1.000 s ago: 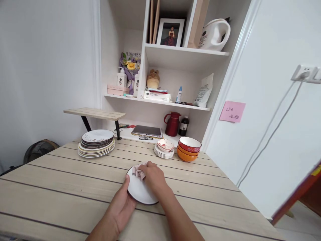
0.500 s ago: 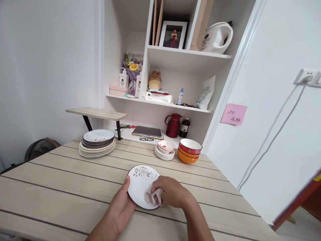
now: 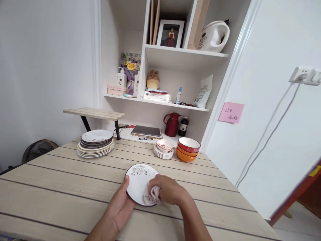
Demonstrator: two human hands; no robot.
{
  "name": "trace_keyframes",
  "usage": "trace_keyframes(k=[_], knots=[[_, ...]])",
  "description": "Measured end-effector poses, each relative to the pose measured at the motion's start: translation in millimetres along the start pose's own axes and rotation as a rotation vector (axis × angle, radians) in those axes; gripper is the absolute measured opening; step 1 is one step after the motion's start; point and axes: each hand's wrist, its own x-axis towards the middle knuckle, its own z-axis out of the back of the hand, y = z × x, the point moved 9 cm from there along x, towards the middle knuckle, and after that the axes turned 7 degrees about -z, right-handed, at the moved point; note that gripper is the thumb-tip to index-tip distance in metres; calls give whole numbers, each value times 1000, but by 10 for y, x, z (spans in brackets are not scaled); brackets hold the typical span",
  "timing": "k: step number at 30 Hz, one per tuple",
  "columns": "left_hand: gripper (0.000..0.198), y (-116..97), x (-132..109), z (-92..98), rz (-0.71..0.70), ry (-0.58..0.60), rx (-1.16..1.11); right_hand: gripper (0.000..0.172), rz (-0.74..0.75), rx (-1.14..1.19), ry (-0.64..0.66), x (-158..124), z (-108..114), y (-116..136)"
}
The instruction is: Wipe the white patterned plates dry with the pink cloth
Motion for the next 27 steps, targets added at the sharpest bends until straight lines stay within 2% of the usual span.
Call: trace_keyframes(k=[3, 5, 7, 11, 15, 19, 21, 24, 27], knots=[[51, -8, 6, 6, -18, 2, 16, 39, -279, -125, -203, 42, 166, -322], [53, -4, 0, -2, -16, 14, 27, 37, -388, -244, -312, 109, 207, -329], [54, -7, -12, -16, -16, 25, 24, 35, -405, -348, -376, 220, 183, -194], [54, -30, -41, -94, -18, 92, -10, 37, -308, -398, -435, 410, 77, 140], [54, -42, -45, -139, -10, 144, -22, 51, -92, -275, -336, 435, -67, 329], [52, -45, -36, -149, 5, 159, -44, 71, 109, -72, -71, 249, -190, 432], [51, -47, -34, -146, 12, 149, -44, 63, 192, 23, 40, 77, -170, 495], [48, -40, -30, -126, 27, 112, -28, 32, 259, 157, 119, -166, -41, 508], [48, -59, -15, -65, 0, 38, -17, 16, 221, 318, 153, -261, 55, 346]])
